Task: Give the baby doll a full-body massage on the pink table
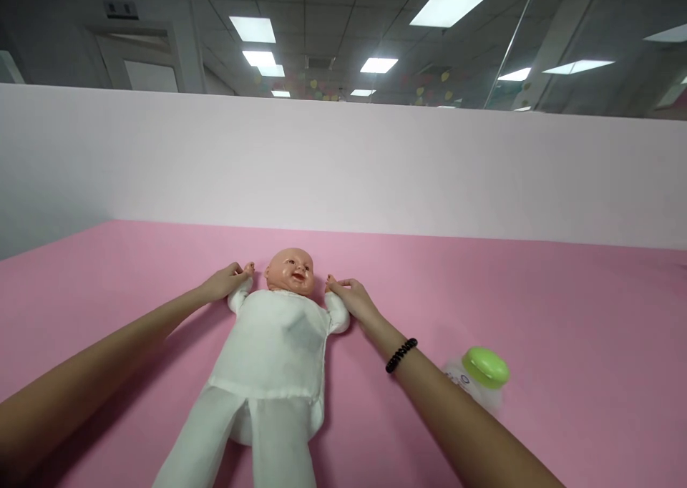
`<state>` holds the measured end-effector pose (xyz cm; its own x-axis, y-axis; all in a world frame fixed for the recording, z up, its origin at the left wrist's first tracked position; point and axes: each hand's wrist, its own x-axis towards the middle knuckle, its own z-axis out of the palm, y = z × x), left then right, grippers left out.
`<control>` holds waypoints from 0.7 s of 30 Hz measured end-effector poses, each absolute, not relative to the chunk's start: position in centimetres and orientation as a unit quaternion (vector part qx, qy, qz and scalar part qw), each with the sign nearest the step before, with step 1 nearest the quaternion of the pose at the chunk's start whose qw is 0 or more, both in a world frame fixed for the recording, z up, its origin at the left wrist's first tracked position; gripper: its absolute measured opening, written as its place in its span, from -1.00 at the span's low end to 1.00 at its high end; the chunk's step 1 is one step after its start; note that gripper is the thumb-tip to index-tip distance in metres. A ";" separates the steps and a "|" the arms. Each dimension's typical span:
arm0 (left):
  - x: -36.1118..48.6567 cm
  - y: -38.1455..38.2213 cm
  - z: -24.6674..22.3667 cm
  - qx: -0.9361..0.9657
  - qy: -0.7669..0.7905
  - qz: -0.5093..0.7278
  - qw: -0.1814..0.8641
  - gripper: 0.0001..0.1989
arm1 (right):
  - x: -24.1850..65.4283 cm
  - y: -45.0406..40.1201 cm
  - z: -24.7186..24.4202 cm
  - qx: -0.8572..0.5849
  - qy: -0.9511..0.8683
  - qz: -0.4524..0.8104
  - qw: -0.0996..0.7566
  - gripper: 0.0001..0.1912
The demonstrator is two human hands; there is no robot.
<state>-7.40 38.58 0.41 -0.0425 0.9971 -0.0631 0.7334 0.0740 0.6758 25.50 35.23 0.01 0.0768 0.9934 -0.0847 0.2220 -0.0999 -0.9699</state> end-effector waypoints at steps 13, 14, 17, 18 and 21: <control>-12.6 32.4 0.5 0.888 0.249 0.384 -0.035 -0.74 | 30.5 29.7 5.4 -0.391 -0.736 0.472 0.286 -0.54; -13.1 31.8 0.7 0.914 0.190 0.348 -0.086 -0.67 | 31.0 29.0 5.8 -0.377 -0.770 0.456 0.237 -0.61; -13.5 30.2 1.4 0.951 0.070 0.239 -0.184 -0.59 | 31.2 27.5 5.9 -0.319 -0.834 0.432 0.132 -0.67; -13.3 29.7 1.6 0.955 0.043 0.212 -0.204 -0.61 | 30.9 27.1 5.6 -0.307 -0.843 0.427 0.110 -0.67; -12.5 28.7 2.0 0.954 -0.004 0.168 -0.246 -0.73 | 29.9 26.3 4.6 -0.306 -0.861 0.401 0.064 -0.68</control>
